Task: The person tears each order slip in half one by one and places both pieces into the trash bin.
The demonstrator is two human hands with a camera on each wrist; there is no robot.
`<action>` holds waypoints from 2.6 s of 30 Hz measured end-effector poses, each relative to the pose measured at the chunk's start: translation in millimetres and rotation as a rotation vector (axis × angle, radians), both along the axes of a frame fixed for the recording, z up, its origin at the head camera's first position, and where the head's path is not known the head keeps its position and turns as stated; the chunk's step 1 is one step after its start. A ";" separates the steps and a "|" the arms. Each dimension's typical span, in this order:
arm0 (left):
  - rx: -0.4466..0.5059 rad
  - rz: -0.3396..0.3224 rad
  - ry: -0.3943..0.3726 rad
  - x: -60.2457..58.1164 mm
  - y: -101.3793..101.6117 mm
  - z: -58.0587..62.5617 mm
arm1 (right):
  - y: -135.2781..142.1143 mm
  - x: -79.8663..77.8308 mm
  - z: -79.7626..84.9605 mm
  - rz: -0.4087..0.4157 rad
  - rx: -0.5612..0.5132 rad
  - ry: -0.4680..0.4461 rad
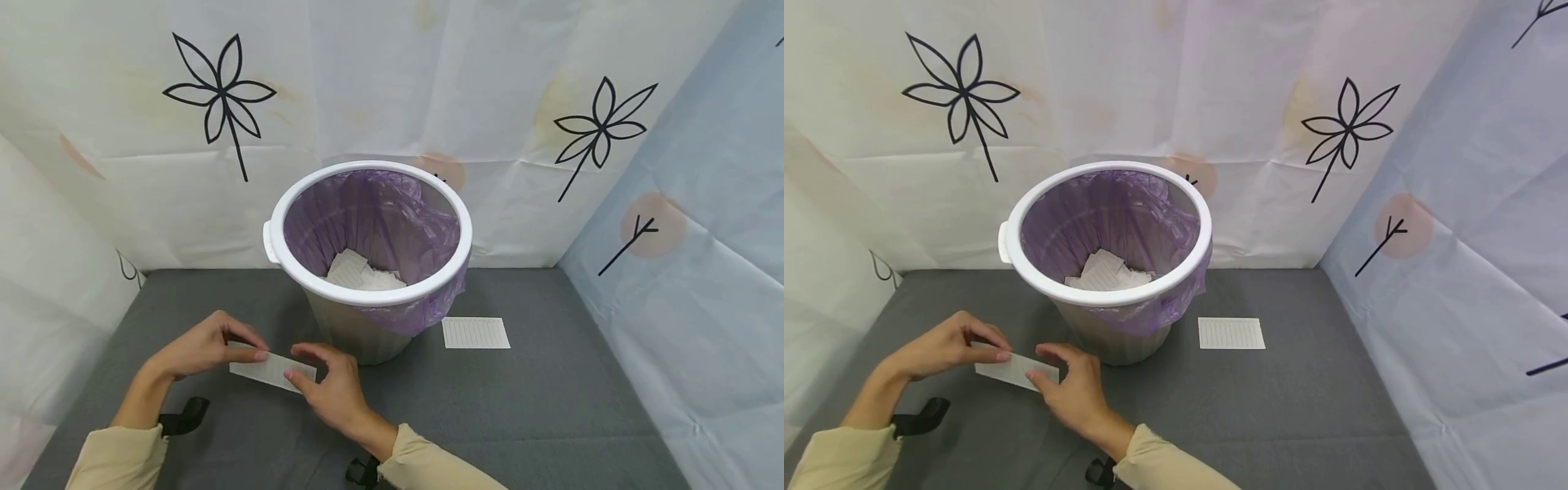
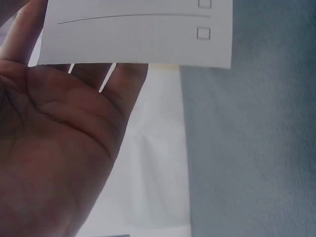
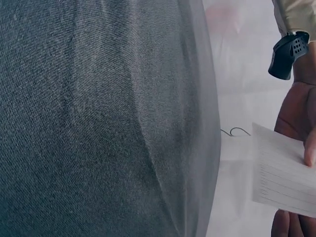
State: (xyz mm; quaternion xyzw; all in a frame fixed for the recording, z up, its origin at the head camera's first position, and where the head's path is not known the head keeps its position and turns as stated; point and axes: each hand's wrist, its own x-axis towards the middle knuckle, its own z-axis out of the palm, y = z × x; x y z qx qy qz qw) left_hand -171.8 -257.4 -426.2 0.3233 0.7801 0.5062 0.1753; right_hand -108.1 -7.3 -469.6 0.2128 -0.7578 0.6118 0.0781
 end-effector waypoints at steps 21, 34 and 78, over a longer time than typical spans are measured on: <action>0.194 -0.014 0.194 19.5 60.8 43.5 | 44.3 11.1 54.6 -0.024 -0.137 0.228; 0.282 0.026 0.241 43.5 102.2 84.3 | 81.8 27.2 93.7 0.013 -0.196 0.345; 0.316 0.255 0.423 69.6 184.8 126.5 | 153.2 9.3 158.2 0.102 -0.028 0.172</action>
